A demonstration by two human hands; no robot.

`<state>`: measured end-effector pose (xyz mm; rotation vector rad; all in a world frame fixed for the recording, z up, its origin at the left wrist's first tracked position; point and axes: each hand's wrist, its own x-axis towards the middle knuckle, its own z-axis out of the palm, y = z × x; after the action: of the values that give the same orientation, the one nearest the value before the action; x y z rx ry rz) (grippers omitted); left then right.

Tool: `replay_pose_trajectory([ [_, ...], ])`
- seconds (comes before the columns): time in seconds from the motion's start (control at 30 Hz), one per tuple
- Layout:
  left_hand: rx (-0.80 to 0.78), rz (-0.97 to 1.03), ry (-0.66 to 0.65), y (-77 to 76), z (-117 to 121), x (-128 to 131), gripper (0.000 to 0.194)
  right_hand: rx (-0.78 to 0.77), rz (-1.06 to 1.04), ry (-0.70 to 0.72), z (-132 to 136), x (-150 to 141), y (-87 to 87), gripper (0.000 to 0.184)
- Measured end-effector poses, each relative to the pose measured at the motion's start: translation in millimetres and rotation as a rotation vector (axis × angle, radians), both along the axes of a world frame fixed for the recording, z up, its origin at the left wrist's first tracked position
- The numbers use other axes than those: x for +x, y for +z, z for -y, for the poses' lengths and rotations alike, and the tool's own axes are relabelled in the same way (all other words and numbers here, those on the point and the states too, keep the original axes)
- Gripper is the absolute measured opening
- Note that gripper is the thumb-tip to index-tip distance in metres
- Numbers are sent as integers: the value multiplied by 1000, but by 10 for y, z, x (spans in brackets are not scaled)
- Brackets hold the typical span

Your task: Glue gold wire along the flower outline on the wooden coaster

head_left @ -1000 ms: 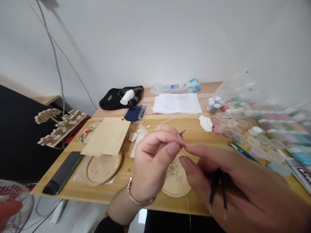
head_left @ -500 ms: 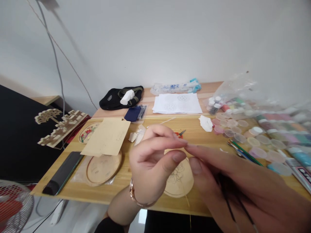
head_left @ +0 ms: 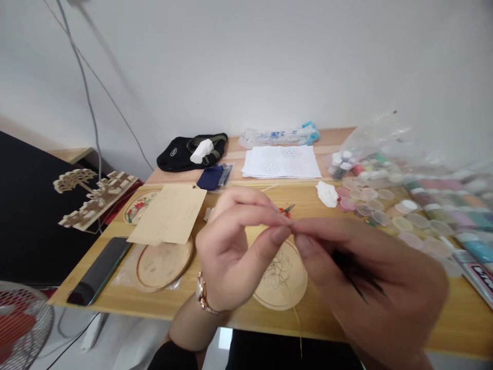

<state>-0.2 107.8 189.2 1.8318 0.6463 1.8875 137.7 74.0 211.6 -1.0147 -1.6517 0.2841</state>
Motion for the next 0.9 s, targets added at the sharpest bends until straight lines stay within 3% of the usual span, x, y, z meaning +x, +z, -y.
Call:
replay_pose_trajectory([
  [0.1,-181,90,-186,9,-34,-24,5,-6,3,16,-61,-51,-27,13],
  [0.17,-194,115,-208,9,-41,-19,5,22,26,44,-86,-50,-39,13],
  [0.47,13,-120,123,26,81,-25,9,126,176,-27,-27,-11,-32,11],
  [0.67,20,-170,143,39,92,-43,9,118,216,8,-2,18,-36,10],
  [0.9,118,-259,215,76,98,-59,15,136,407,-13,-2,90,26,11],
])
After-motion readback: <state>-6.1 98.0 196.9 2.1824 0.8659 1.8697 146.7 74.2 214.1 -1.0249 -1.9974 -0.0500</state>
